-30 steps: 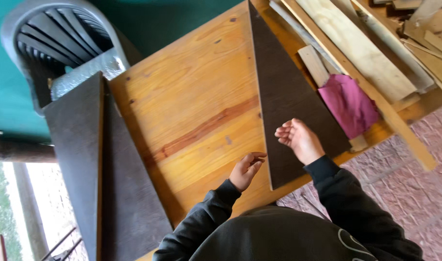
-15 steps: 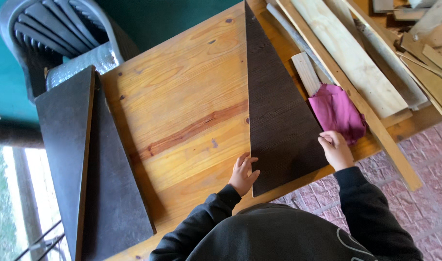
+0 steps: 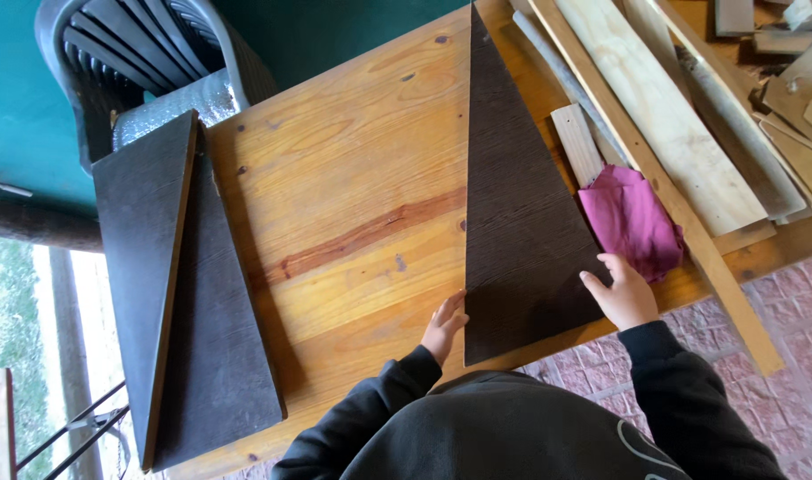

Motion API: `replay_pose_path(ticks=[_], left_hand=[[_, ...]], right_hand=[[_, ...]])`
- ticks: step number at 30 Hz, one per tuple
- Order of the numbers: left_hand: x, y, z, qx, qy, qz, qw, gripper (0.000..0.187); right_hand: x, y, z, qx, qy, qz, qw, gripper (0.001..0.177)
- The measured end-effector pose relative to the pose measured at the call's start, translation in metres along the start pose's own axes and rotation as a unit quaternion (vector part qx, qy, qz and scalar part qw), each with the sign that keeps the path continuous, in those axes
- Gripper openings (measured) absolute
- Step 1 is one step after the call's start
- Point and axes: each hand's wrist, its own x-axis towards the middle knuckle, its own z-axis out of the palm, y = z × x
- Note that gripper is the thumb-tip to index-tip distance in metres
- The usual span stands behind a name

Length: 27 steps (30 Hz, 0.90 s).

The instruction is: The person wipes the surface of several dark triangular wooden pieces with a pink cloth on a wooden workbench. They handle the pieces one at a time, wiping each surface, then repositioning or stacking them on the bench.

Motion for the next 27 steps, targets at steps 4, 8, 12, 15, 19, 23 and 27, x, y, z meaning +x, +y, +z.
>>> replay_pose_path(ticks=[4,8,12,15,19,23,27], left_hand=[[-0.012,0.014,-0.001,-0.151,0.011,-0.065,0.986,0.063],[-0.028,0.067,0.0,-0.25,0.007,-0.117,0.961,0.074],[-0.018,0.049,-0.001,-0.267,0.05,-0.095,0.958,0.079],[-0.009,0.05,0.008,-0.23,0.095,-0.086,0.965,0.068],[0.01,0.032,0.016,-0.1,0.065,-0.097,0.988,0.058],[0.009,0.033,0.027,0.062,0.054,-0.175,0.981,0.08],[0.001,0.055,0.021,-0.041,0.044,-0.121,0.991,0.071]], right_hand=[[0.006,0.018,0.012,0.121,0.051,0.046,0.99,0.049],[0.012,0.014,0.017,0.198,0.07,0.029,0.977,0.043],[0.021,0.028,0.021,0.279,0.069,0.013,0.958,0.044],[0.012,0.011,0.007,0.289,0.013,0.051,0.956,0.049],[0.029,0.022,0.019,0.245,-0.001,0.063,0.967,0.055],[0.032,0.034,0.023,0.196,-0.009,0.052,0.979,0.057],[0.025,0.013,0.008,0.2,-0.024,0.06,0.978,0.06]])
